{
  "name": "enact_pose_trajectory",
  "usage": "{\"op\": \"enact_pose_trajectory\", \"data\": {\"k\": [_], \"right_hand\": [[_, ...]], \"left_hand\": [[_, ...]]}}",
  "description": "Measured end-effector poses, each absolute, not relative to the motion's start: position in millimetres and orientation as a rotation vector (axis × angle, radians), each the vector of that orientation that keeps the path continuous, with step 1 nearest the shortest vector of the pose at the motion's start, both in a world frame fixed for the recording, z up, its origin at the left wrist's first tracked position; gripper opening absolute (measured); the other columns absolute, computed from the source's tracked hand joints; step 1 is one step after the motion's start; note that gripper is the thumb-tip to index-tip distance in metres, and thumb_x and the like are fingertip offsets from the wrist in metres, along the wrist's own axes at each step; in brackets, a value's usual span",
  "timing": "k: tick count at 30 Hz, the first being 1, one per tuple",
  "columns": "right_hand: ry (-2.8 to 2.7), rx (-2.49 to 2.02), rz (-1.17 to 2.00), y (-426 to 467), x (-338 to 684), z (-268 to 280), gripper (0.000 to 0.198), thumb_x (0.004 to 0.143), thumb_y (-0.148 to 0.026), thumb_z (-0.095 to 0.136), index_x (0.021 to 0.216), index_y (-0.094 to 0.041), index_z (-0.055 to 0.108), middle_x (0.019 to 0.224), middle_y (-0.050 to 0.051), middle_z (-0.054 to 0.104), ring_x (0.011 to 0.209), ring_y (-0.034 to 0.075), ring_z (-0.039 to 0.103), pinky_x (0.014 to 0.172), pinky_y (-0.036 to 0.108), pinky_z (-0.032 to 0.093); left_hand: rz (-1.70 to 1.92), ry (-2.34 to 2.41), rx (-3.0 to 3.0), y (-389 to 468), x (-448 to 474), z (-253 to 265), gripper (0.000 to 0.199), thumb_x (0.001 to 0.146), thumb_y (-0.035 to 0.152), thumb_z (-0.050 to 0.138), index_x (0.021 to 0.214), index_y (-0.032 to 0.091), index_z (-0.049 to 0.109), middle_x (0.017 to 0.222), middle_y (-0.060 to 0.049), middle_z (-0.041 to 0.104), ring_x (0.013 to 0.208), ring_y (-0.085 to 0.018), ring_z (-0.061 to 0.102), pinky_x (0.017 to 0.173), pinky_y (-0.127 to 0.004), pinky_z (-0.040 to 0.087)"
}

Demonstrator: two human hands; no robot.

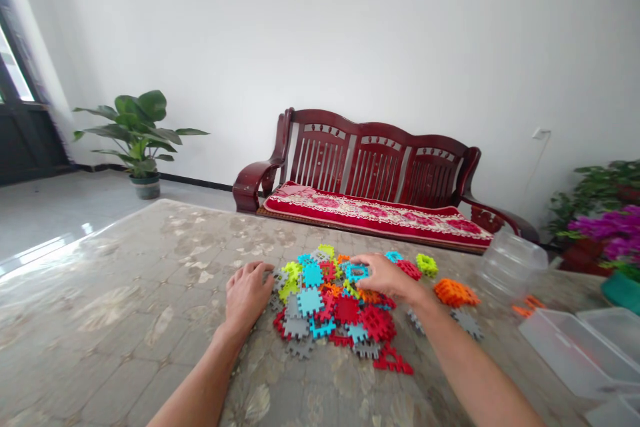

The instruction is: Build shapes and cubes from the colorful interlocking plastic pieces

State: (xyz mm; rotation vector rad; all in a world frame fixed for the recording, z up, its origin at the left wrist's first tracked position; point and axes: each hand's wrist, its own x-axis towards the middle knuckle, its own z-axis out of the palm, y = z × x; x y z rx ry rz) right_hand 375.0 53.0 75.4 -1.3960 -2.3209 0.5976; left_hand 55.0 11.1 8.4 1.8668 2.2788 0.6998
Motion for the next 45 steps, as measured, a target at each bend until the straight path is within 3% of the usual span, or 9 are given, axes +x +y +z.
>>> {"op": "enact_pose_trajectory", "data": {"k": [4, 8, 21, 37, 45], "right_hand": [[-2.034, -1.319, 0.654, 83, 415, 95, 0.067, 0.063, -0.015, 0.065, 0.13, -0.019, 0.062, 0.128, 0.008, 0.066, 0.11, 0.026, 0.065, 0.096, 0.037, 0.051], [-1.924, -1.454, 0.619, 122, 470, 100, 0.073, 0.054, -0.008, 0.063, 0.127, -0.017, 0.063, 0.131, 0.009, 0.064, 0.118, 0.029, 0.06, 0.102, 0.04, 0.047], [-1.958, -1.658, 0.778, 150, 522, 53, 0.065, 0.043, -0.003, 0.066, 0.105, -0.017, 0.074, 0.117, 0.01, 0.072, 0.111, 0.032, 0.065, 0.099, 0.043, 0.048], [-1.869, -1.542, 1.022, 145, 526, 44, 0.059, 0.046, -0.015, 0.075, 0.105, -0.017, 0.072, 0.119, 0.014, 0.071, 0.112, 0.032, 0.065, 0.098, 0.044, 0.051], [-1.777, -1.52, 1.005, 140, 523, 41, 0.041, 0.059, -0.025, 0.076, 0.1, -0.018, 0.072, 0.113, 0.013, 0.073, 0.108, 0.03, 0.068, 0.097, 0.045, 0.052]], "left_hand": [[0.698, 2.279, 1.862, 11, 55, 9, 0.037, 0.087, 0.031, 0.042, 0.113, 0.029, 0.069, 0.13, -0.005, 0.062, 0.122, -0.028, 0.053, 0.104, -0.044, 0.037], [0.679, 2.279, 1.862, 11, 55, 9, 0.037, 0.088, 0.031, 0.042, 0.113, 0.029, 0.069, 0.131, -0.005, 0.062, 0.123, -0.027, 0.053, 0.105, -0.044, 0.037], [0.665, 2.289, 1.862, 13, 54, 7, 0.038, 0.088, 0.033, 0.041, 0.114, 0.03, 0.069, 0.13, -0.004, 0.062, 0.123, -0.026, 0.053, 0.105, -0.044, 0.037], [0.657, 2.295, 1.859, 13, 55, 9, 0.037, 0.088, 0.033, 0.042, 0.113, 0.03, 0.069, 0.13, -0.004, 0.063, 0.123, -0.027, 0.053, 0.103, -0.043, 0.038], [0.671, 2.282, 1.861, 12, 55, 10, 0.037, 0.088, 0.032, 0.042, 0.113, 0.029, 0.069, 0.131, -0.005, 0.063, 0.122, -0.027, 0.054, 0.104, -0.043, 0.038]]}}
